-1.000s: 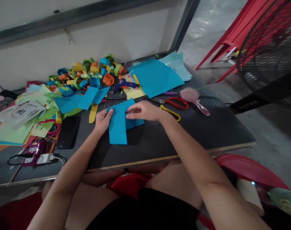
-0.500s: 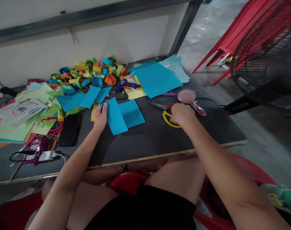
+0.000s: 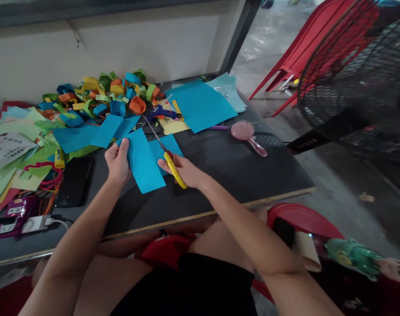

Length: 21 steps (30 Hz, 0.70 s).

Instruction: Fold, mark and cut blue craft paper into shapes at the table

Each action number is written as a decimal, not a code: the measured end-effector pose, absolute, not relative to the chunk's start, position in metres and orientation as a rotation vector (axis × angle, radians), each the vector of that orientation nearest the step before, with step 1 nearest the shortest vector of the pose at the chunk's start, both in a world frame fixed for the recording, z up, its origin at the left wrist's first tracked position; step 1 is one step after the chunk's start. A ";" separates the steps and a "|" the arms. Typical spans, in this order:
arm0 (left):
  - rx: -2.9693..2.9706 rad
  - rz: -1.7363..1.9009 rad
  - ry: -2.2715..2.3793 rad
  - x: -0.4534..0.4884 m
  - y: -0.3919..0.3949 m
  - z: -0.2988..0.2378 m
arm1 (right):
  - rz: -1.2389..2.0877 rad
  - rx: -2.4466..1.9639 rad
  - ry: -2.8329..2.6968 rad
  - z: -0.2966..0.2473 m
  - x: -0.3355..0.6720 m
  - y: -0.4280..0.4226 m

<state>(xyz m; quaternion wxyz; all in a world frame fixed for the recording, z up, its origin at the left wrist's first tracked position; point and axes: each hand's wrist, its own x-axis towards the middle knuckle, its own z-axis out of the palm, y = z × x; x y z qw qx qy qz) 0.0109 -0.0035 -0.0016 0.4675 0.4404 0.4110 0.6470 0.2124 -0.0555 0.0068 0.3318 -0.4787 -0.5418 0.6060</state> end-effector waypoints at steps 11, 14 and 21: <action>0.966 1.353 1.034 0.013 -0.002 -0.006 | 1.567 -1.315 -1.448 0.012 0.192 -0.073; 0.968 1.390 1.053 0.014 -0.003 -0.004 | 1.576 -1.312 -1.411 0.005 0.190 -0.074; 1.003 1.388 1.047 0.013 -0.002 -0.003 | 1.569 -1.327 -1.412 0.003 0.188 -0.072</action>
